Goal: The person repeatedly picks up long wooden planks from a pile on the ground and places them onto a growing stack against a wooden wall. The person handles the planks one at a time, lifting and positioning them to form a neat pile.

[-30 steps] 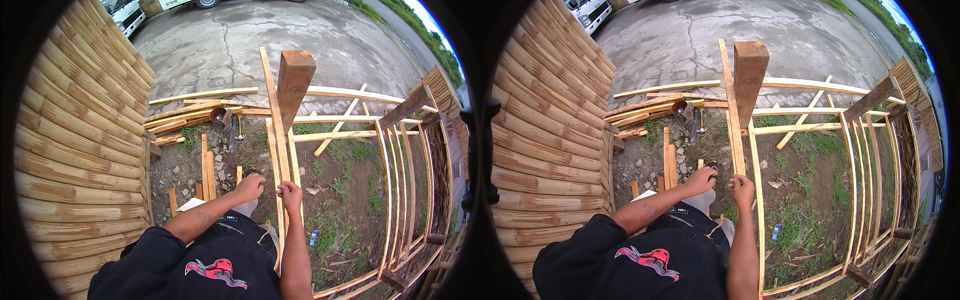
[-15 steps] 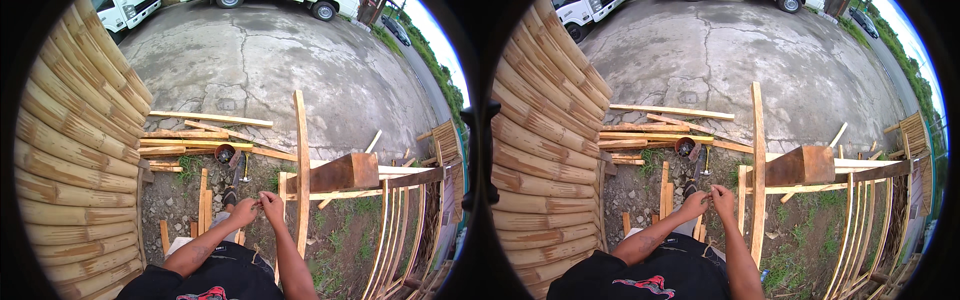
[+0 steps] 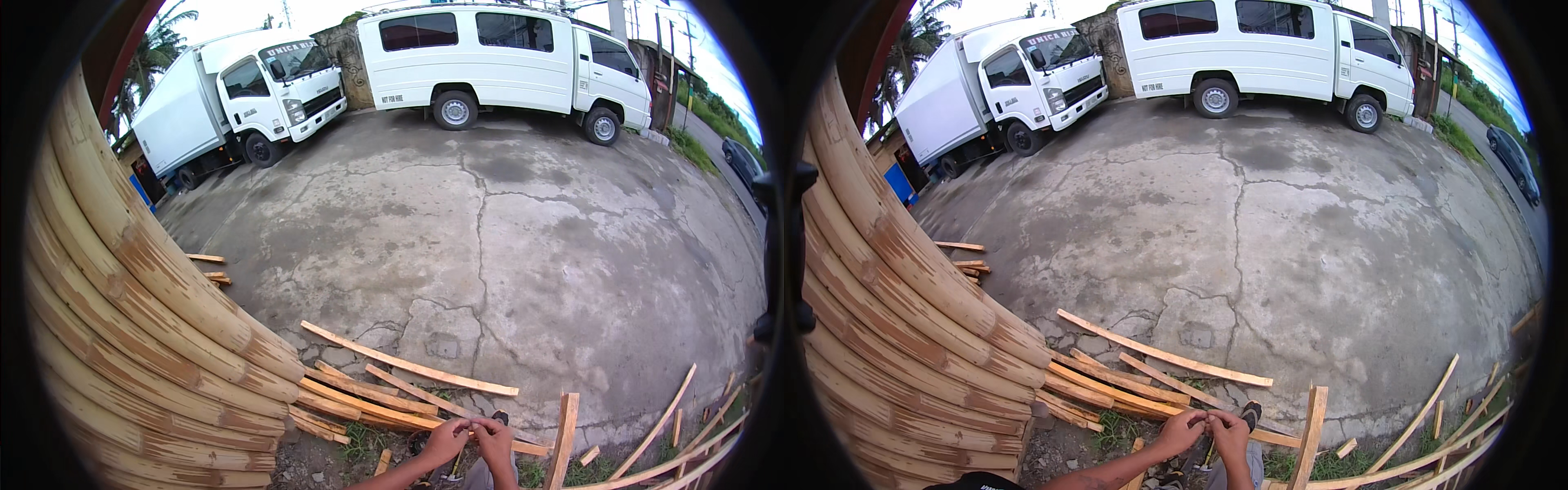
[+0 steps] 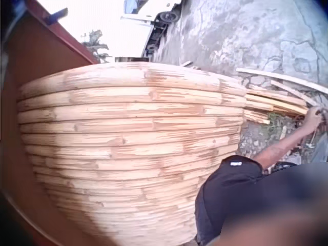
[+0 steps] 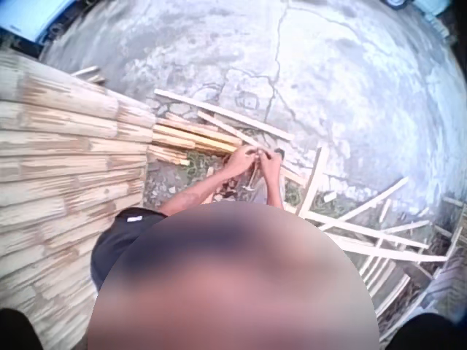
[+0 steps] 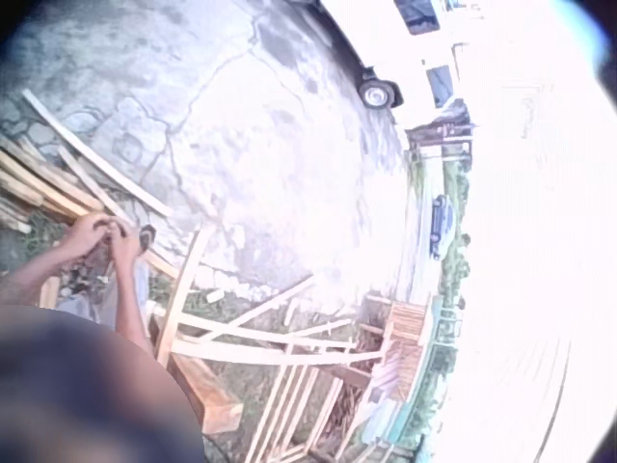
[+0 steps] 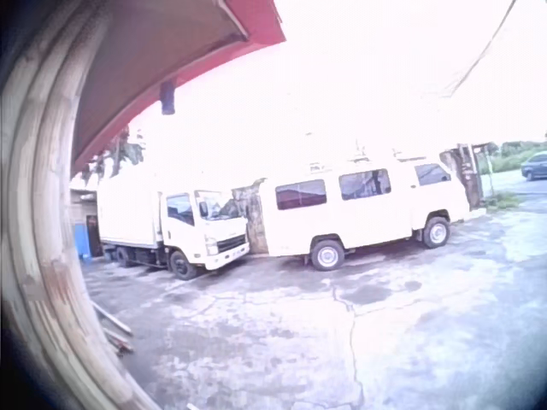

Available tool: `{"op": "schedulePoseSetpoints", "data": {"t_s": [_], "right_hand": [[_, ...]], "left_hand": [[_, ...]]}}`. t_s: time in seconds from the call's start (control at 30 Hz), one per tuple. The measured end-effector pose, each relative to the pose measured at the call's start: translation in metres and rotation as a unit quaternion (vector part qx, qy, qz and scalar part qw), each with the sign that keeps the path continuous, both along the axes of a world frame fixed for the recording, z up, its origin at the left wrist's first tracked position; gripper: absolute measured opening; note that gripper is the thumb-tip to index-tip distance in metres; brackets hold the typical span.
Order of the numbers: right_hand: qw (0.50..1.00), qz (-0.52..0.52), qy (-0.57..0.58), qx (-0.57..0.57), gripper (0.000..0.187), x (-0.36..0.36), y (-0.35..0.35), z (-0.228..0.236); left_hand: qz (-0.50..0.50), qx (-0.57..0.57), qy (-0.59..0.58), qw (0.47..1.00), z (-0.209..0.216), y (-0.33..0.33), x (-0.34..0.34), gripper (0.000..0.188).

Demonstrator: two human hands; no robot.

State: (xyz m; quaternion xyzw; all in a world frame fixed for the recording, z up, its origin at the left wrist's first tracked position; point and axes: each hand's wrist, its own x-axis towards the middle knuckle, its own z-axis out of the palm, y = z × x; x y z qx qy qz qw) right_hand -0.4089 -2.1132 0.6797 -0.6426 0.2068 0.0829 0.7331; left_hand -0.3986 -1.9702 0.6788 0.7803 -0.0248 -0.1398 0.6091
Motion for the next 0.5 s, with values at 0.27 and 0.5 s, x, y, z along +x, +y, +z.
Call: {"op": "schedulePoseSetpoints", "data": {"t_s": [0.27,0.5], "right_hand": [[0.975,0.211,0.043,-0.049,0.025,0.267,-0.045,-0.003],[0.951,0.296,-0.087,0.015,0.019,0.429,-0.003,0.093]], "left_hand": [[0.098,0.02,0.036,0.994,0.044,-0.039,0.226,0.028],[0.299,-0.121,0.068,0.944,0.097,-0.028,0.354,0.03]]}}
